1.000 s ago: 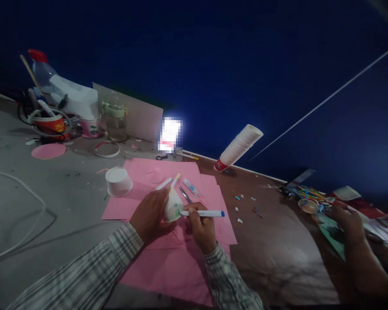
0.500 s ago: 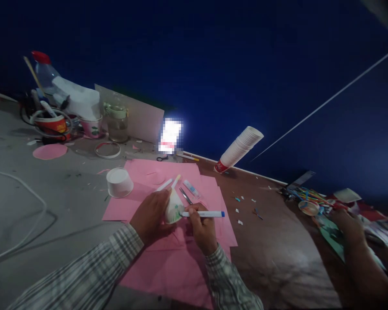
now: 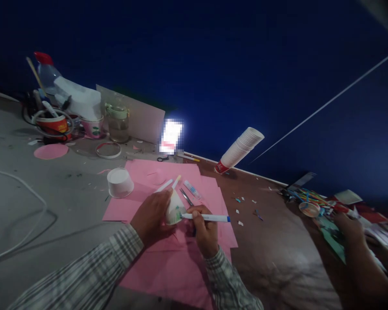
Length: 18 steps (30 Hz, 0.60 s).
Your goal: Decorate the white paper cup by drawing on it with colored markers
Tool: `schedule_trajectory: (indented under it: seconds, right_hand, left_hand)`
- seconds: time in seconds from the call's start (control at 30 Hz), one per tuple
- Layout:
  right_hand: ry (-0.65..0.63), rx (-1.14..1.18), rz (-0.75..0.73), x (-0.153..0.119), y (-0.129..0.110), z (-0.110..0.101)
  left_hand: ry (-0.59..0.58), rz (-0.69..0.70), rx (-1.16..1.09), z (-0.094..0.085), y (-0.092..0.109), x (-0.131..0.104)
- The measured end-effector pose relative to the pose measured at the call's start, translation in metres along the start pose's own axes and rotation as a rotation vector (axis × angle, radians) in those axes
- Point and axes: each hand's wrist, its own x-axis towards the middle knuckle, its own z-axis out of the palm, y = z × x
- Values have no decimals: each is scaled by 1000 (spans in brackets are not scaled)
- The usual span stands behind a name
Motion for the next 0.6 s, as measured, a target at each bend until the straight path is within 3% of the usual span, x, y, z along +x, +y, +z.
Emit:
schedule_trajectory:
  seconds: [0.23, 0.6]
  right_hand:
    - [-15, -70, -58, 1, -9, 3]
    - [-40, -67, -14, 3, -9, 4]
  left_hand:
    - [-28, 15, -22, 0, -3, -2]
    - [12, 17, -9, 2, 0, 0]
